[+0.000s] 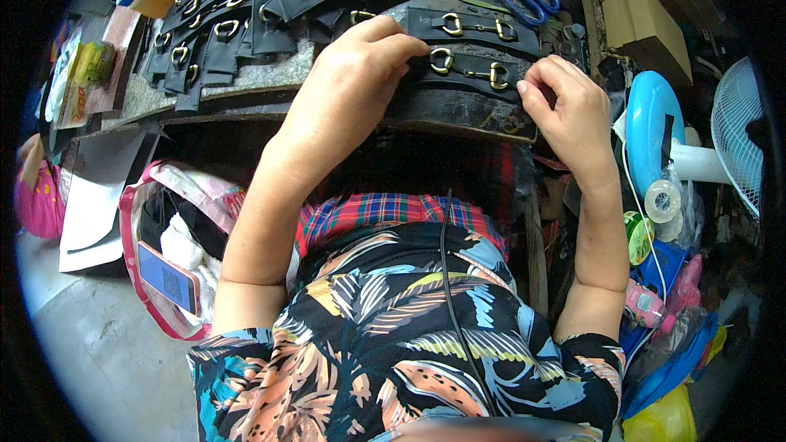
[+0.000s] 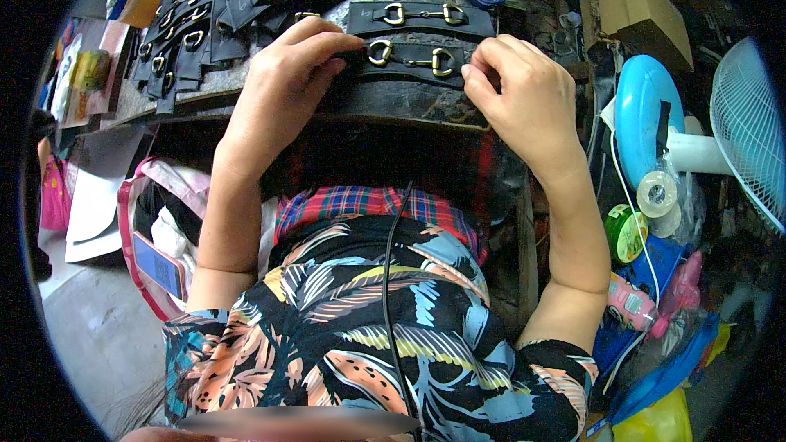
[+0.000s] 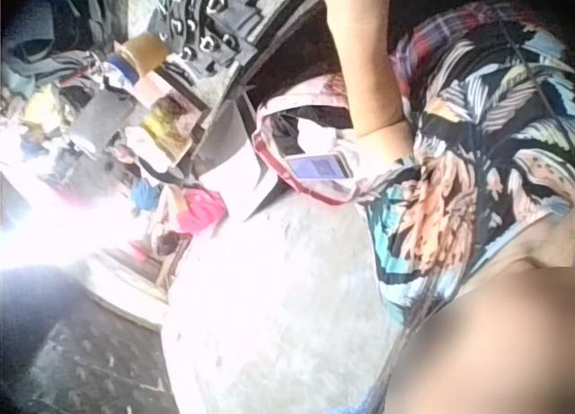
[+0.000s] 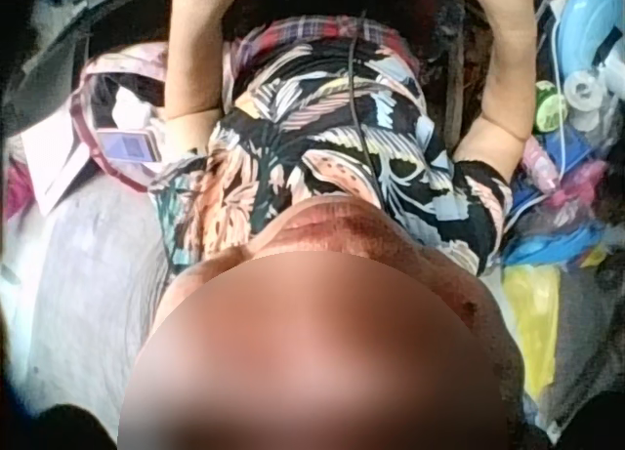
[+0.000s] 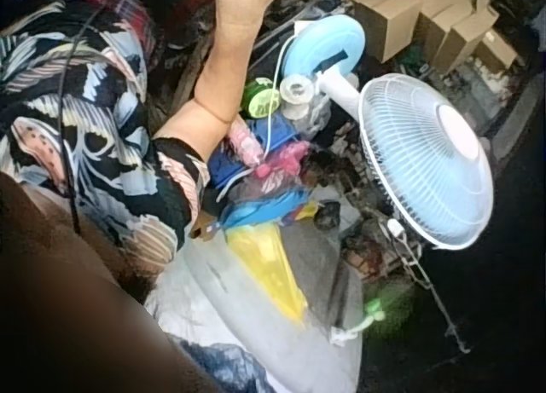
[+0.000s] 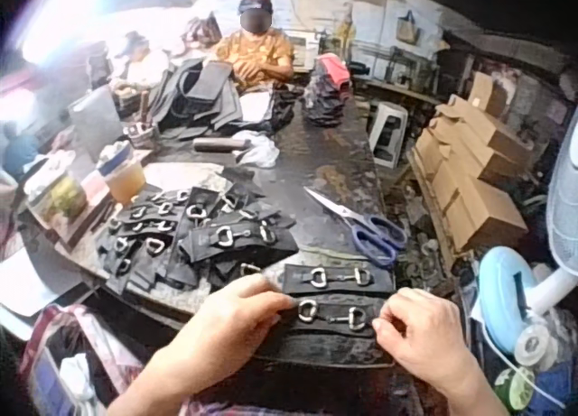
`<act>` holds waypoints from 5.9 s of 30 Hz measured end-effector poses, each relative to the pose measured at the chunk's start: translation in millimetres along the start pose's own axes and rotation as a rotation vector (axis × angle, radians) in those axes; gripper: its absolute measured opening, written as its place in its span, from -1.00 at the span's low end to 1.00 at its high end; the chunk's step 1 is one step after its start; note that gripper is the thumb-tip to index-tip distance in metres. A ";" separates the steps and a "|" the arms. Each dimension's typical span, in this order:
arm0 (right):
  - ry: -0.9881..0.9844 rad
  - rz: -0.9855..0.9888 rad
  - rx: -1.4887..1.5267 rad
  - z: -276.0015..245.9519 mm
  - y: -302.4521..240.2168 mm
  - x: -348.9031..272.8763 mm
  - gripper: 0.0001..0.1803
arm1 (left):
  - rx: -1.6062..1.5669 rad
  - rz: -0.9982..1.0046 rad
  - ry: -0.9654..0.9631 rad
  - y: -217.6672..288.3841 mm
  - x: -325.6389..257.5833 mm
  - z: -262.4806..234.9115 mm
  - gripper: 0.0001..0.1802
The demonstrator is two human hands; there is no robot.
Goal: The person assembles black leather straps with brass D-rings and metal clasps at a cluttered workbench. They repeatedly pick up straps, thread clasps through the rings, and use scissors to trim excess material, then place the finished pieces on the table.
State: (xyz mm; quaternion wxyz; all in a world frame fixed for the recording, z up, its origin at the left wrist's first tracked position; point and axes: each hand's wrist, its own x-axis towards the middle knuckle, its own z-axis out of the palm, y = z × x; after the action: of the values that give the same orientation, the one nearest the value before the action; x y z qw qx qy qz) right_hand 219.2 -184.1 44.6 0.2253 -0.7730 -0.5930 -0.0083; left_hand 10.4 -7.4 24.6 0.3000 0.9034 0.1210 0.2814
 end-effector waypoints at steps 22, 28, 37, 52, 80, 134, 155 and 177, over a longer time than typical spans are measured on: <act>0.176 -0.220 0.508 49.0 -48.5 39.9 -0.84 | -0.331 -0.249 0.229 9.7 -5.1 3.9 -0.90; 0.207 -0.189 0.636 50.1 -39.0 40.4 -0.86 | -0.883 -0.493 0.088 3.8 5.5 4.0 -0.81; 0.302 -0.105 0.728 52.3 -43.0 41.6 -0.85 | -1.392 -0.598 -0.037 -9.9 17.5 8.6 -0.82; 0.499 -0.445 0.405 53.6 -42.6 39.1 -0.75 | -1.438 -0.607 -0.091 -8.9 19.6 14.9 -0.84; 0.405 -0.463 0.322 36.0 -26.5 44.3 -0.64 | -1.257 -0.431 0.190 -0.4 25.4 37.8 -0.75; -0.408 0.442 0.754 -41.6 -3.5 -16.5 -0.61 | -1.324 -0.439 0.339 -2.9 29.1 37.8 -0.85; -0.071 0.219 -0.071 -15.0 67.9 96.7 -0.63 | -1.318 -0.413 0.331 -8.1 26.5 41.1 -0.85; 0.063 -0.180 0.440 22.2 -35.2 39.1 -0.75 | -1.031 -0.178 0.468 25.2 27.5 27.0 -0.63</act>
State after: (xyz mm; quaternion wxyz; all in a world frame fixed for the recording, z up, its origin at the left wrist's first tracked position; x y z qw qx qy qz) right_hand 192.7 -133.5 47.5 0.4049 -0.6487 -0.6398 0.0769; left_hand 49.8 -29.6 34.1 0.6895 0.5405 0.1068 0.4702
